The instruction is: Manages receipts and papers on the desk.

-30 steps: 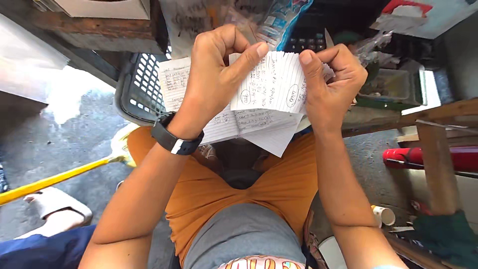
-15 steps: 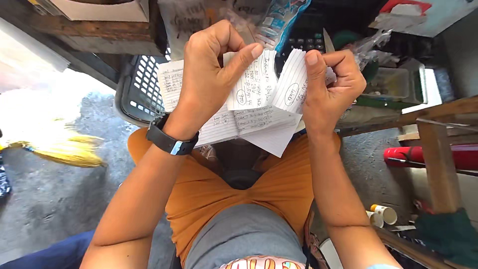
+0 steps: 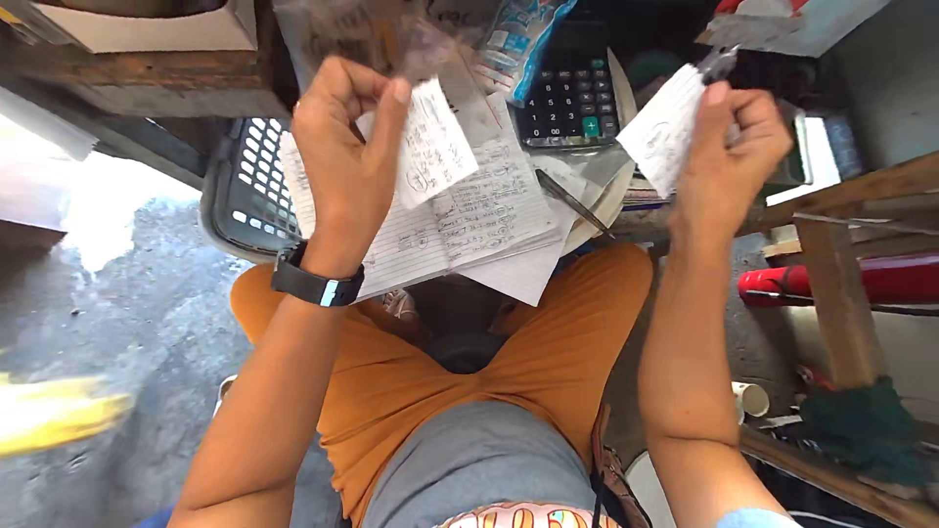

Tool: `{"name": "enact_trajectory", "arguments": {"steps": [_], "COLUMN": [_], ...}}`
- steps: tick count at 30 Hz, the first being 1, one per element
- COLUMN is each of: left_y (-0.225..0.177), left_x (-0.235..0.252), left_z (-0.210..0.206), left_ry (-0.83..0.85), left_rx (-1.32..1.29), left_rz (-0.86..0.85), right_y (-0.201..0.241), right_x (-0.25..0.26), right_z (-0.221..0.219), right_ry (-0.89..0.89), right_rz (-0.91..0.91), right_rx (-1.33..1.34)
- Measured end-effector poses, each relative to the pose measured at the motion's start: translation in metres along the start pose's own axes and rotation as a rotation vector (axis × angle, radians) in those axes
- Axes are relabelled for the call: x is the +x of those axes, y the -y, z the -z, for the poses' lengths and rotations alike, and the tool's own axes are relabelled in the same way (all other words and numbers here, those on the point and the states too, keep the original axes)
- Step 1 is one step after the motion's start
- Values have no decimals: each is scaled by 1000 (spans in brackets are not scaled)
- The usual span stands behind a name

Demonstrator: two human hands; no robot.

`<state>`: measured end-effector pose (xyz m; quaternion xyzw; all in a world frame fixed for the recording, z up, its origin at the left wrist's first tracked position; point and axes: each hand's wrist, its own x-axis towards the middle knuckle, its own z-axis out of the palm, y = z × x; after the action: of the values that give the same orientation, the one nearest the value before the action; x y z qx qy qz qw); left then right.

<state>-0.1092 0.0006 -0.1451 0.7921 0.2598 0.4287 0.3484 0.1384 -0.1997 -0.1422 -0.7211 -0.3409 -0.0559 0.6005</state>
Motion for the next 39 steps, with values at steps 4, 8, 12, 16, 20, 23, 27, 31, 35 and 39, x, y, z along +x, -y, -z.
{"name": "enact_trajectory", "arguments": {"steps": [4,8,12,16,20,23,27,31,35,39], "left_y": [-3,-15,-23,-35,-45,-46,-41,-26,-32,-28], "left_x": [-10,-11,-11,-17,-28,-40,-64,-72,-75,-77], "left_z": [-30,-61,-79,-99,-116,-108,-67,-60,-61,-60], "left_ry": [315,447,331,202,93,175,662,741,774,676], "left_rx": [19,-171,-241,-335,-530,-473,279,483,639,608], "left_rz": [109,191,225,280,384,316,-91,-266,-438,-489], "right_y": [-24,-31,-16,-1,4,2,-5,-3,5,5], "right_x": [-11,-25,-28,-26,-21,-20,-14,-13,-15,-21], "right_z": [21,28,35,21,3,9,46,61,67,60], "right_ry": [318,339,284,471,519,466,535,674,726,726], "right_rz": [-323,-262,-321,-303,-140,-175,-272,-349,-387,-395], "right_rx": [-68,3,314,379,159,136,-47,-188,-236,-177]}}
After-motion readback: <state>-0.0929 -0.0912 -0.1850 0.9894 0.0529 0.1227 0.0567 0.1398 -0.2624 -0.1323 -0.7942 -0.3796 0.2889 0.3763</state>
